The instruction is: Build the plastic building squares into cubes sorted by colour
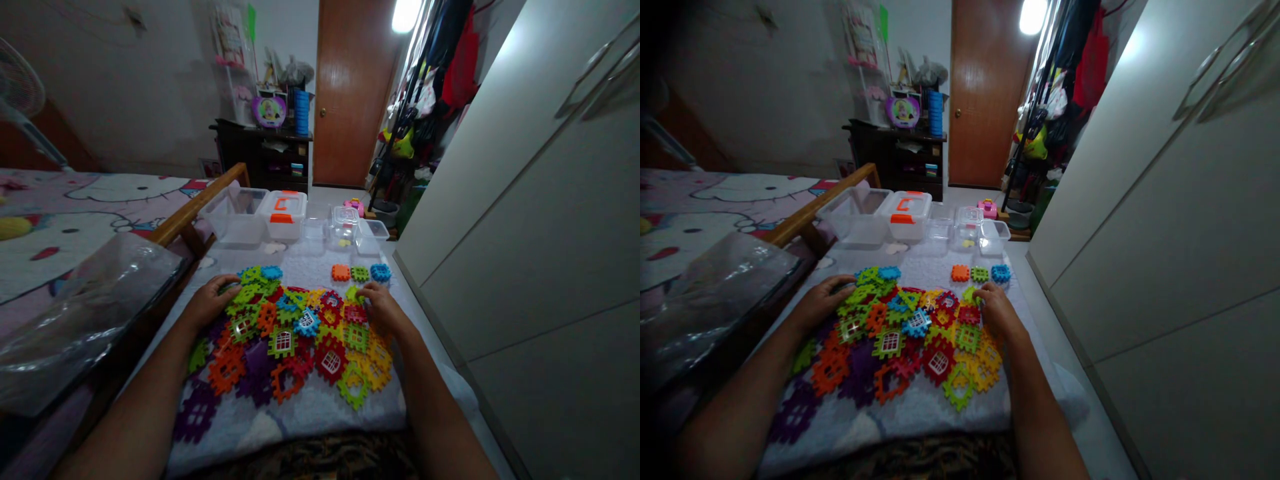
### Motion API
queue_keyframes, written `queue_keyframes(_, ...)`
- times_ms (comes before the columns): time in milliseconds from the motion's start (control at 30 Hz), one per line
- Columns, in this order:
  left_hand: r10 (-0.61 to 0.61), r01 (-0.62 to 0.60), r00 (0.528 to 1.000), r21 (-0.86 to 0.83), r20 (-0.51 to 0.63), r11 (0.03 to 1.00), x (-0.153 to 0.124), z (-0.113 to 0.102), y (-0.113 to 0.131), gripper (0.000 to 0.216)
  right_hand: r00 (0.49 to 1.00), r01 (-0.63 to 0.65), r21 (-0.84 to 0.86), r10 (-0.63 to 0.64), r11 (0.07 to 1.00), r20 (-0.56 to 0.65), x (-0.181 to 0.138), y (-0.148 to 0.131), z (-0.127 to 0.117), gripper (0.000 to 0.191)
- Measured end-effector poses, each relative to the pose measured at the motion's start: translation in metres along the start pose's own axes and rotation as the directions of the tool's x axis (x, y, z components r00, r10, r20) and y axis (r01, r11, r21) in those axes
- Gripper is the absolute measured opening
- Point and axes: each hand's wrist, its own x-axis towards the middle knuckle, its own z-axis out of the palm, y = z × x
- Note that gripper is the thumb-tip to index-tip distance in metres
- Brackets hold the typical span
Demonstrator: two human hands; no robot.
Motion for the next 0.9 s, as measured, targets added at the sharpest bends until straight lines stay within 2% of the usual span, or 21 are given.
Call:
queue_keyframes(167,-0.009,0.009,1.0,0.0,0.006,1.0,0.001,0.001,-0.001,0.057,0.999,0.002,0.028,-0.001,1.0,-0.035,0.001,0.007,0.008,0.026)
queue_keyframes(300,-0.011,0.011,1.0,0.006,0.013,1.0,0.001,0.0,0.0,0.058,0.996,0.024,0.082,-0.017,0.996,-0.086,-0.001,0.01,0.008,0.02)
queue_keyframes(433,-0.015,0.015,1.0,0.004,0.012,1.0,0.0,0.0,0.001,0.059,0.99,0.04,0.206,-0.011,0.978,-0.141,-0.004,0.007,-0.001,0.012)
queue_keyframes(500,-0.014,0.014,1.0,0.004,0.006,1.0,0.0,0.0,0.001,0.058,0.986,0.004,0.281,0.043,0.96,-0.16,-0.005,0.004,-0.007,0.009)
queue_keyframes(600,-0.008,0.008,1.0,0.005,0.003,1.0,0.0,-0.001,0.002,0.057,0.973,-0.073,0.377,0.15,0.923,-0.178,-0.007,-0.001,-0.012,0.015)
queue_keyframes(733,-0.019,0.019,1.0,0.001,0.008,1.0,0.0,-0.001,0.003,0.057,0.925,-0.167,0.487,0.307,0.857,-0.223,-0.008,-0.002,-0.009,0.023)
queue_keyframes(800,-0.021,0.021,1.0,-0.002,0.009,1.0,0.0,-0.001,0.002,0.057,0.906,-0.23,0.472,0.364,0.851,-0.214,-0.009,0.001,-0.005,0.026)
queue_keyframes(900,-0.018,0.018,1.0,0.001,0.016,1.0,0.001,0.0,0.0,0.058,0.902,-0.272,0.299,0.351,0.915,-0.253,-0.01,0.006,-0.003,0.024)
